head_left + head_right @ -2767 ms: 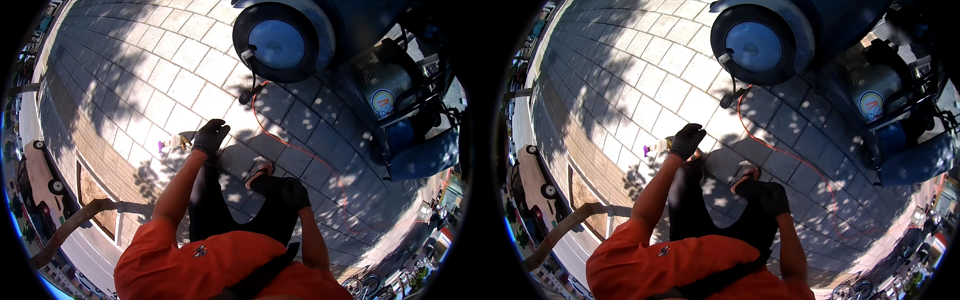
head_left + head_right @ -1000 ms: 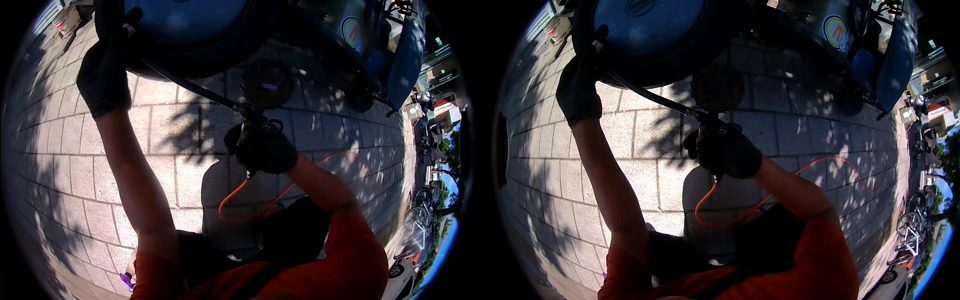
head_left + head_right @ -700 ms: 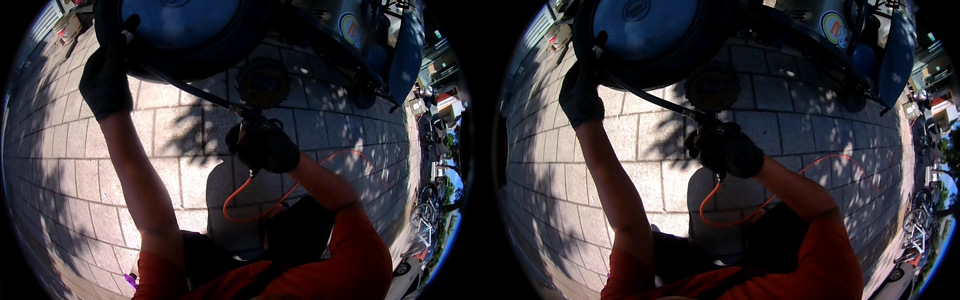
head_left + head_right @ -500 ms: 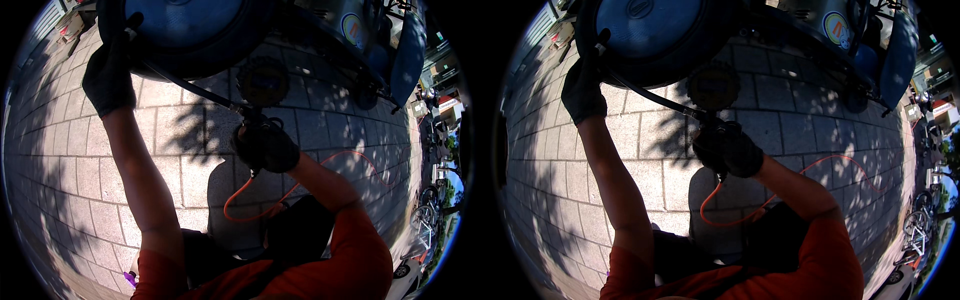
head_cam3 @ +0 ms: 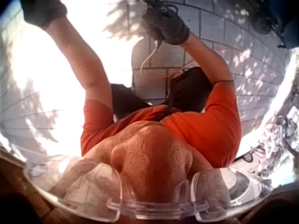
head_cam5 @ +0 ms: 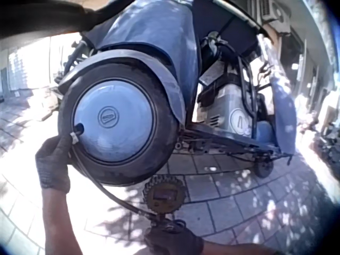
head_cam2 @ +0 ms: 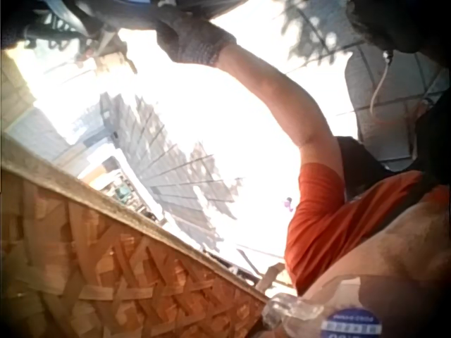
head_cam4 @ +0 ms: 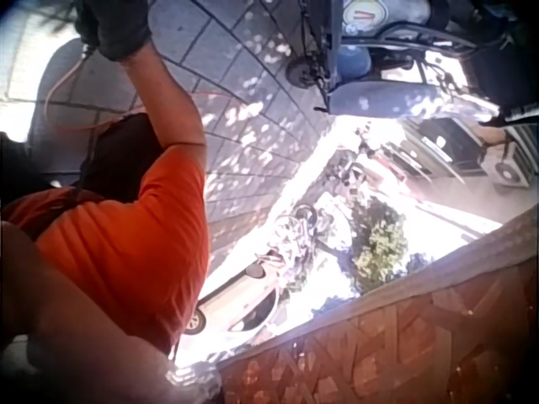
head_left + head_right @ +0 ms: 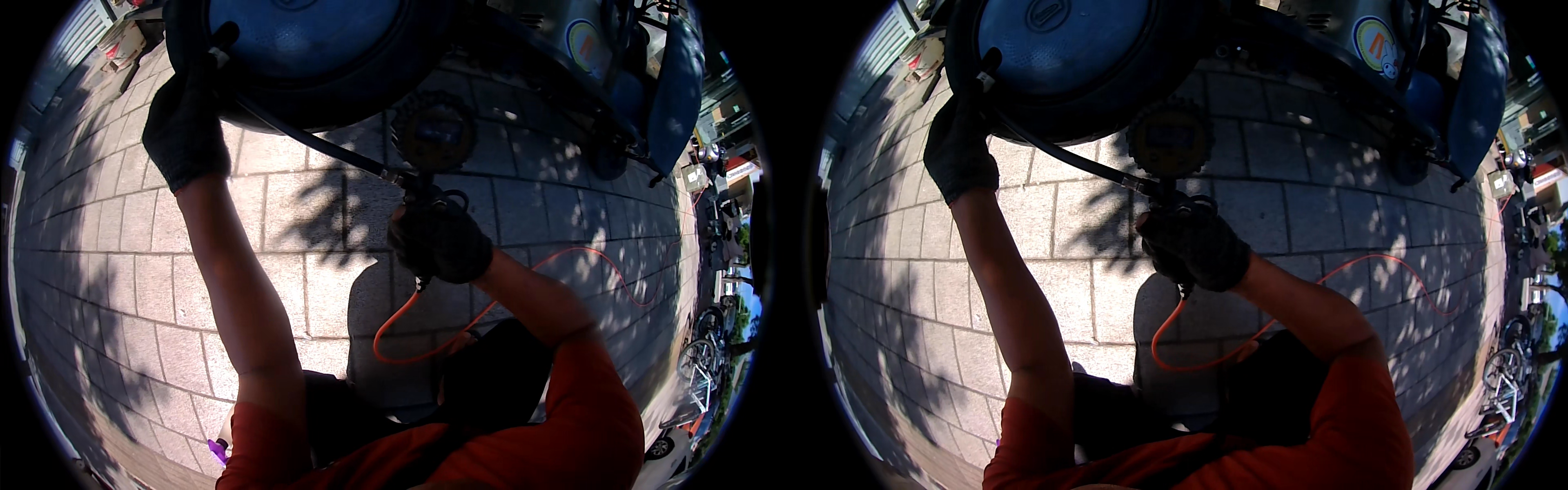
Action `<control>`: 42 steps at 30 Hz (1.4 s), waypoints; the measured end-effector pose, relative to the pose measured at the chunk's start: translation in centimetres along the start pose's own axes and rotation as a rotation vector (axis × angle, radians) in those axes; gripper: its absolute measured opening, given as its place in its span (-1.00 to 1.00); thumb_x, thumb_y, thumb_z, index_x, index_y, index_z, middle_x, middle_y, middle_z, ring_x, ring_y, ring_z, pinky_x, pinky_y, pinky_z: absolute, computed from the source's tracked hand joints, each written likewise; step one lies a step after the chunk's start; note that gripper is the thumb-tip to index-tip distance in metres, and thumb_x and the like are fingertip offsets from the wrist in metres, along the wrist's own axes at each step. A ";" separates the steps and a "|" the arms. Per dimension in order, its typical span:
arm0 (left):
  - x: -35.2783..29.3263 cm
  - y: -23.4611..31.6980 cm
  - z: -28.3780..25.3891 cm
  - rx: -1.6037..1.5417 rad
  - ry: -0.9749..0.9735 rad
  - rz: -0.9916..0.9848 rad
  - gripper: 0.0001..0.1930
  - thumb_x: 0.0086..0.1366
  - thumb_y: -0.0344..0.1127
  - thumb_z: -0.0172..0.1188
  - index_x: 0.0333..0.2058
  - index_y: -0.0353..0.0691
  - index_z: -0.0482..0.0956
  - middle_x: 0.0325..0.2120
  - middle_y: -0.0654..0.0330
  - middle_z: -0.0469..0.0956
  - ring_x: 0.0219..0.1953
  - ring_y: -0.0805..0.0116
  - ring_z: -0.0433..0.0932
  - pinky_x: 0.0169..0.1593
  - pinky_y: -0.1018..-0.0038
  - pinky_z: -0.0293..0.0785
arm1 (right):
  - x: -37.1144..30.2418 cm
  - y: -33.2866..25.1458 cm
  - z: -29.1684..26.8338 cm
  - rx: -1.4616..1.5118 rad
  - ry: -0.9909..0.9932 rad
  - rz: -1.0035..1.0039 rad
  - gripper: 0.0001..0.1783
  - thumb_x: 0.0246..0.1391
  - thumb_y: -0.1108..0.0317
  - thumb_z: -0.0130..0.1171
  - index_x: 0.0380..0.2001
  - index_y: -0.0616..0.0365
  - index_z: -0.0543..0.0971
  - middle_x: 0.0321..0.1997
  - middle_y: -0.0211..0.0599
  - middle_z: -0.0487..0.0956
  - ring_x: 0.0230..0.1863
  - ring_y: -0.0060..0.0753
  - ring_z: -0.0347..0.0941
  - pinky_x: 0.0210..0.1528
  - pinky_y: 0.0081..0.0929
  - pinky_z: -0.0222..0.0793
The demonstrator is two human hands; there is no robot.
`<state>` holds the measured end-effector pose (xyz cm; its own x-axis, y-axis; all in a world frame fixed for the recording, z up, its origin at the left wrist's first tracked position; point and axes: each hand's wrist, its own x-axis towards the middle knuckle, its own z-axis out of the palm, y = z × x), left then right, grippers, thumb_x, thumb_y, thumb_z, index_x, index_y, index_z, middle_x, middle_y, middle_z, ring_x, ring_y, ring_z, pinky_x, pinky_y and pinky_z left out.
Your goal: The person uses a screwdriver to work on the rear section of a blue motorcycle while sitting on the ground. They then pick up a spray bottle and apply liquid to the motorcycle's rear tire, followed by using an air hose to inflate the tire.
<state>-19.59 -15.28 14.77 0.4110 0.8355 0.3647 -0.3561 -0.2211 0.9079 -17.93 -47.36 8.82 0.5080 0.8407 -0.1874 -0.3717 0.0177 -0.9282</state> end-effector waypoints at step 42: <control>-0.9 2.9 0.0 0.102 0.019 -0.022 -0.61 0.25 -0.19 0.43 -0.10 -0.42 0.69 -0.35 0.17 0.71 -0.34 0.49 0.60 -0.22 0.52 0.52 | 0.4 0.8 0.1 0.099 0.003 0.100 -0.64 0.37 0.14 0.10 -0.53 0.04 0.45 -0.70 -0.41 0.38 -0.74 -0.53 0.27 -0.68 -0.50 0.16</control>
<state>-20.98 -16.71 17.11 0.4017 0.8497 0.3416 -0.2600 -0.2518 0.9322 -18.05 -46.93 8.03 0.4665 0.8396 -0.2782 -0.4956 -0.0124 -0.8685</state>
